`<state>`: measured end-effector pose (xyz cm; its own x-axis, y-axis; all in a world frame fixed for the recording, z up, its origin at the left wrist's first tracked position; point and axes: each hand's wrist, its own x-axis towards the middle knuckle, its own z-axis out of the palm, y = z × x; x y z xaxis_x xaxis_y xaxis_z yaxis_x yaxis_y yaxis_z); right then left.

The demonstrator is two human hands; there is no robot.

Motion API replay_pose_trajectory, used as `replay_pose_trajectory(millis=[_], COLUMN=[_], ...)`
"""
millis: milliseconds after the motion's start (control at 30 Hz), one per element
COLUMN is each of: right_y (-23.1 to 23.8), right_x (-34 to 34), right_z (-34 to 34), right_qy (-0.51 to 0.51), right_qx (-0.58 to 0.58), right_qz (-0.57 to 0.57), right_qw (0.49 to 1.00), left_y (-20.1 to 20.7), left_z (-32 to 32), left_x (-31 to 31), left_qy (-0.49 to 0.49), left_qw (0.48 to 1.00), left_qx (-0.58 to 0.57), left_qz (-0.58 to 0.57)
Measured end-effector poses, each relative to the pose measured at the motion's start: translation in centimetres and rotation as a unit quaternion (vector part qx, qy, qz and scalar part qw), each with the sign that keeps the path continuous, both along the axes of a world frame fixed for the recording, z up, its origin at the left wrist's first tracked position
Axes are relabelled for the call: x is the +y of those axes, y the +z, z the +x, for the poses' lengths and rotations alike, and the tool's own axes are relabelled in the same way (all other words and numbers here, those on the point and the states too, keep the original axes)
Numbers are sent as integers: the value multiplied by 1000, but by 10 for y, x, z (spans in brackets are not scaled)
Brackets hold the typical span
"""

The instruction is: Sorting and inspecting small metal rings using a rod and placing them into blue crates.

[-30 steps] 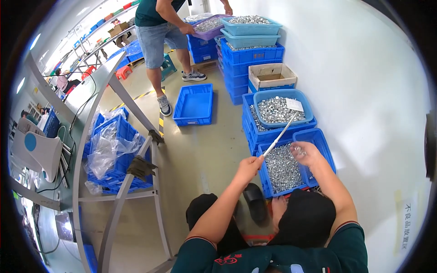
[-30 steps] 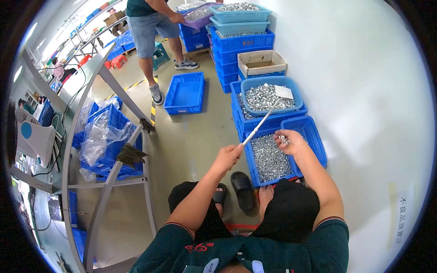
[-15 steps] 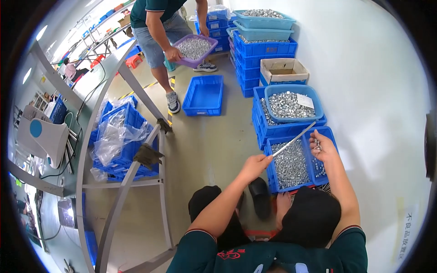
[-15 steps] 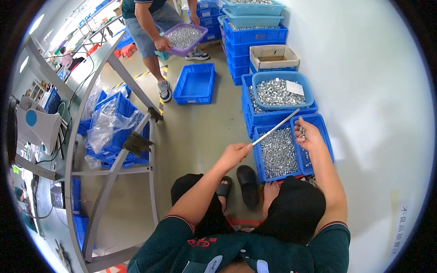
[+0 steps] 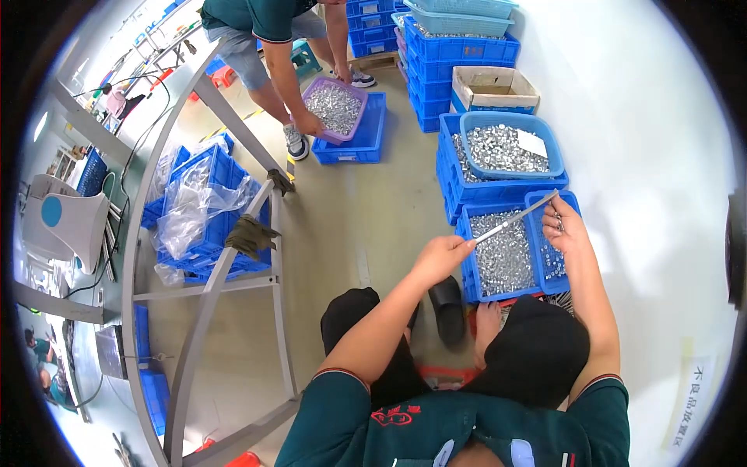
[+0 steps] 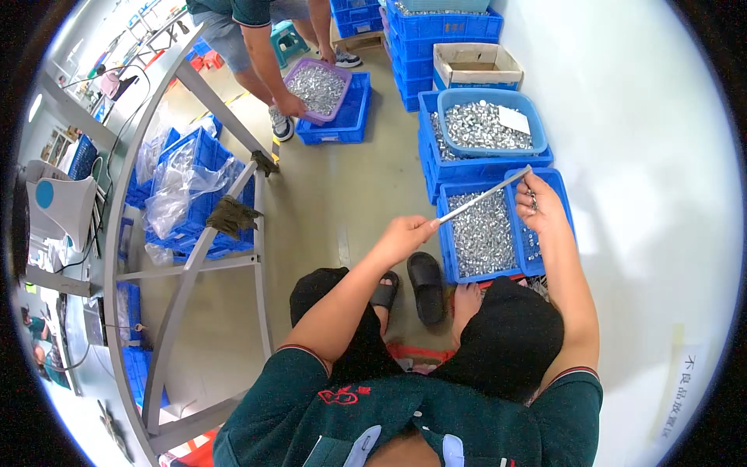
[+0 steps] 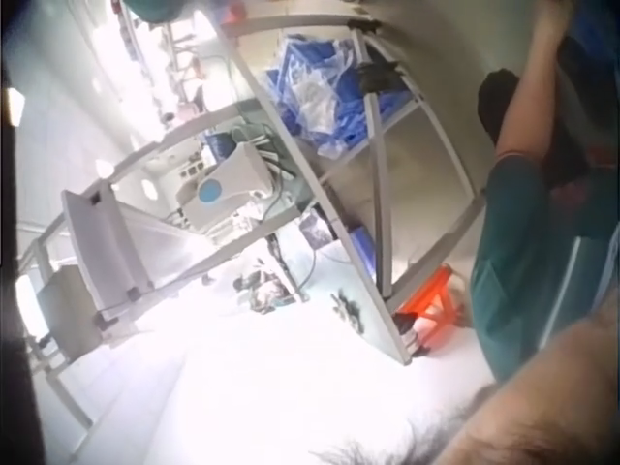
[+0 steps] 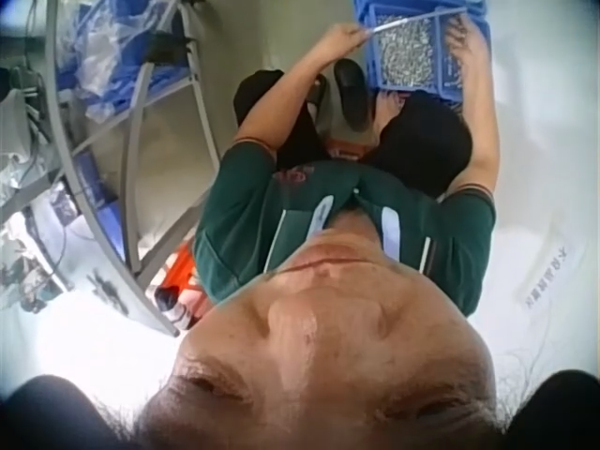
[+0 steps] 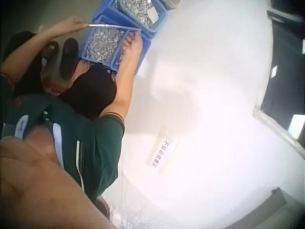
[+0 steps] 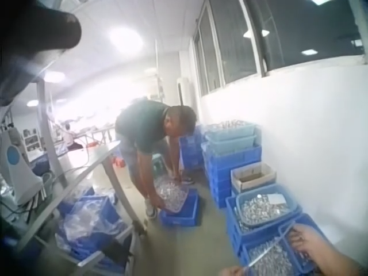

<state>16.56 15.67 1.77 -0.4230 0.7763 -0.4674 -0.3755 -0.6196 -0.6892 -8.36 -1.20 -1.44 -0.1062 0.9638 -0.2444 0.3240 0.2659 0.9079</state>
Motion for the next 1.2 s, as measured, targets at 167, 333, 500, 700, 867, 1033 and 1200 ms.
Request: replay_pose_trajectory(millis=[167, 333, 500, 700, 867, 1033, 1200], right_y=[-2, -6, 0, 15, 13, 20, 16], right_x=[2, 3, 0, -11, -13, -37, -33], right_z=[-4, 0, -2, -14, -16, -45, -43], right_qy=[-37, -15, -10, 7, 24, 144, 216], right_qx=[48, 59, 28, -21, -59, -153, -80], right_qz=[-20, 38, 52, 88, 139, 174, 51], right_qw=[998, 997, 998, 996, 988, 962, 972], left_y=[-14, -14, -8, -6, 0, -8, -11], left_z=[-4, -6, -8, -17, -13, -4, -3], left_x=[-3, -5, -8, -10, -12, -9, -3], left_qy=[12, -4, -10, -15, -14, 18, 46], left_qw=[1000, 1000, 1000, 999, 998, 998, 998], left_qx=[0, 9, 9, 39, 65, 24, 16], left_qz=[20, 5, 16, -4, -1, 48, 40])
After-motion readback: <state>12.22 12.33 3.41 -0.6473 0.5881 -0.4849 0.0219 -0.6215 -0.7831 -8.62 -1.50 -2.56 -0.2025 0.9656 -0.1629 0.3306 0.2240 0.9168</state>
